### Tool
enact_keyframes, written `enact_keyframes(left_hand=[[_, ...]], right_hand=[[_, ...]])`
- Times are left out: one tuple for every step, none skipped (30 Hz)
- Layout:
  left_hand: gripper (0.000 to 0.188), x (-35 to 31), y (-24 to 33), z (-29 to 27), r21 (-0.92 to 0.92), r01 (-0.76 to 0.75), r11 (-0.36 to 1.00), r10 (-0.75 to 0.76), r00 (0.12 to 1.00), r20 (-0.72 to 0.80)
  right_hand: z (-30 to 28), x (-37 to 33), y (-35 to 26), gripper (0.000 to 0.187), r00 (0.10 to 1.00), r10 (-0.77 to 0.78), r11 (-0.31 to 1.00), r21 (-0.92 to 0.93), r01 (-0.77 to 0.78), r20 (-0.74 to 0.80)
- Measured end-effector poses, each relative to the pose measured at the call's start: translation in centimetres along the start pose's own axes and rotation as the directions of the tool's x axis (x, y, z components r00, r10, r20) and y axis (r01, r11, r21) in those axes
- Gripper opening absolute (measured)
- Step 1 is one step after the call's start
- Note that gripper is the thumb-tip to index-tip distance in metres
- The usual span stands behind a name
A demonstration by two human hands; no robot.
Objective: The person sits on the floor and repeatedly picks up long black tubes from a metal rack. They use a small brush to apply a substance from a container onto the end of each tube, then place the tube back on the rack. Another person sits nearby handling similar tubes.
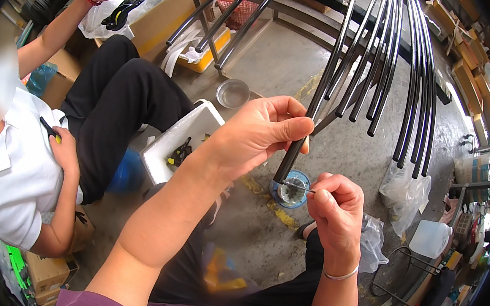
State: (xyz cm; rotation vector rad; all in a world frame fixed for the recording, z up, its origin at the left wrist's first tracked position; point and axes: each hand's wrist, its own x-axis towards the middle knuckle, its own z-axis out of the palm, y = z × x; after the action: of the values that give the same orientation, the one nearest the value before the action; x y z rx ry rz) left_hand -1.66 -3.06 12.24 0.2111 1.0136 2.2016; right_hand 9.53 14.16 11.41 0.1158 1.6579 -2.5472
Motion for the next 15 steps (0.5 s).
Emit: enact_keyframes(left_hand=[[0.030,-0.02,-0.03,0.13,0.015,-0.003,1.000,0.004,1.000,-0.006],[0.026,-0.08,-0.03,0.38,0.031,-0.007,1.000,0.007,1.000,-0.012],[0.023,-0.09,-0.04,0.52,0.047,-0.011,0.999,0.011,1.000,-0.017],[0.025,-0.09,-0.06,0.42,0.017,0.001,1.000,-0.001,1.000,-0.023],[0.028,-0.10,-0.06,0.20,-0.013,0.013,1.000,-0.014,1.000,-0.028],[0.031,-0.10,-0.04,0.08,-0.042,0.024,0.999,-0.026,0.999,-0.033],[0.031,-0.08,-0.02,0.07,-0.065,0.030,0.997,-0.032,0.999,-0.034],[0.031,-0.07,-0.01,0.07,-0.087,0.035,0.996,-0.038,0.999,-0.034],[0.031,-0.09,-0.02,0.05,-0.109,0.041,0.993,-0.045,0.998,-0.035],[0.031,-0.07,-0.11,-0.08,-0.086,0.027,0.996,-0.029,0.999,-0.023],[0.031,-0.04,-0.28,-0.30,-0.062,0.013,0.998,-0.014,1.000,-0.011],[0.031,0.00,-0.40,-0.42,-0.041,0.000,0.999,0.000,1.000,0.003],[0.032,-0.07,-0.36,-0.39,-0.041,0.002,0.999,-0.002,1.000,0.001],[0.032,-0.18,-0.23,-0.29,-0.042,0.005,0.999,-0.005,1.000,-0.001],[0.032,-0.21,-0.12,-0.15,-0.039,0.009,0.999,-0.009,1.000,-0.004]], right_hand=[[-0.02,0.01,0.01,0.015,1.000,0.001,1.000,0.002,-0.001,0.003],[-0.06,0.00,0.03,0.015,1.000,0.002,1.000,0.004,-0.002,0.007],[-0.13,0.00,0.05,0.015,1.000,0.002,1.000,0.006,-0.002,0.010],[-0.20,-0.03,0.11,0.015,1.000,-0.002,1.000,0.023,0.002,0.014],[-0.28,-0.07,0.19,0.014,1.000,-0.007,0.999,0.040,0.006,0.017],[-0.32,-0.10,0.23,0.014,1.000,-0.012,0.998,0.058,0.011,0.021],[-0.30,-0.12,0.17,0.014,1.000,-0.012,0.999,0.052,0.011,0.019],[-0.27,-0.15,0.04,0.014,1.000,-0.012,0.999,0.046,0.011,0.017],[-0.24,-0.18,0.01,0.014,1.000,-0.011,0.999,0.041,0.010,0.016],[-0.23,-0.19,0.04,0.014,1.000,-0.007,0.999,0.043,0.007,0.017],[-0.20,-0.20,0.07,0.014,1.000,-0.004,0.999,0.045,0.003,0.017],[-0.19,-0.22,0.07,0.014,1.000,0.000,0.999,0.045,-0.001,0.016],[-0.15,-0.22,0.05,0.014,1.000,0.007,0.999,0.038,-0.007,0.012],[-0.09,-0.20,0.00,0.014,1.000,0.013,0.999,0.031,-0.013,0.008],[-0.11,-0.15,-0.01,0.014,1.000,0.019,0.999,0.028,-0.019,0.005]])
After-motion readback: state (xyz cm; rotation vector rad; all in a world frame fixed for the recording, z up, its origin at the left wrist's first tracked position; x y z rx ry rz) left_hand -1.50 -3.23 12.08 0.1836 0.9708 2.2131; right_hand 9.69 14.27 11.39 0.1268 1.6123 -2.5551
